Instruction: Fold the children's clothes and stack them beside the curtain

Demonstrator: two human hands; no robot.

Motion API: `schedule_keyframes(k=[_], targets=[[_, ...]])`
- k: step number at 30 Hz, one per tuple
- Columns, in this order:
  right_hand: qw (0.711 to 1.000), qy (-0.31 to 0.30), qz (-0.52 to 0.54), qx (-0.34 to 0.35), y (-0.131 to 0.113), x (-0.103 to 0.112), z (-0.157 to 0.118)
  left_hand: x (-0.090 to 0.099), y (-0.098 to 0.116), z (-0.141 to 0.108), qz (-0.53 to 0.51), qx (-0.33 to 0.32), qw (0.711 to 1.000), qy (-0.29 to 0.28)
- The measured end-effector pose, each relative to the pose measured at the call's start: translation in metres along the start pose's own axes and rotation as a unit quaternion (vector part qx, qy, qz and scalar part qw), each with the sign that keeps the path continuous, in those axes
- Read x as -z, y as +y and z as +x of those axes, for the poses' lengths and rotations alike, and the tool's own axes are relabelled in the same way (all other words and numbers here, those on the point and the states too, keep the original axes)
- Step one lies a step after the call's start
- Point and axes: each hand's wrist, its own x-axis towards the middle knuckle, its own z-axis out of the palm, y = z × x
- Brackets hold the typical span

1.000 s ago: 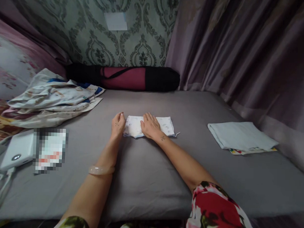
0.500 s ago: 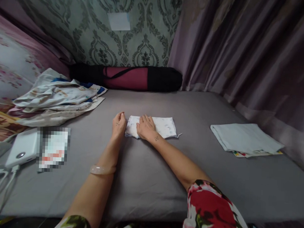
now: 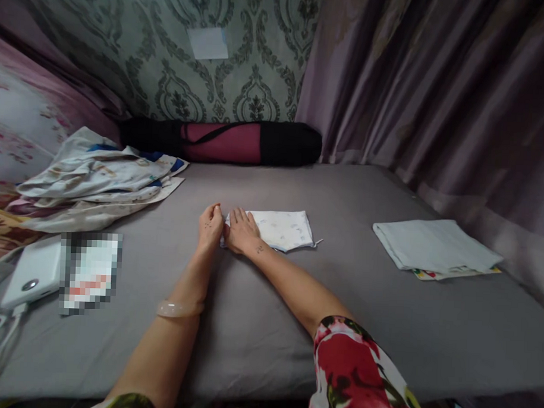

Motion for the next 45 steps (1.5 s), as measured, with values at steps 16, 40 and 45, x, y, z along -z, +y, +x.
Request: schedule_keyframes(k=[16, 40, 45], targets=[[0.997, 0.056, -0.010, -0.054, 0.032, 0.014, -0.030, -0.006, 0.006, -0.008, 0.037, -0.045, 0.997, -0.040], [0.992, 0.031, 0.000, -0.119, 0.088, 0.019, -0.063, -0.026, -0.003, -0.025, 0.181, -0.228, 0.950, -0.114], [0.988, 0.022, -0.014, -0.152, 0.095, 0.021, -0.068, -0.023, -0.001, -0.030, 0.226, -0.247, 0.930, -0.152]])
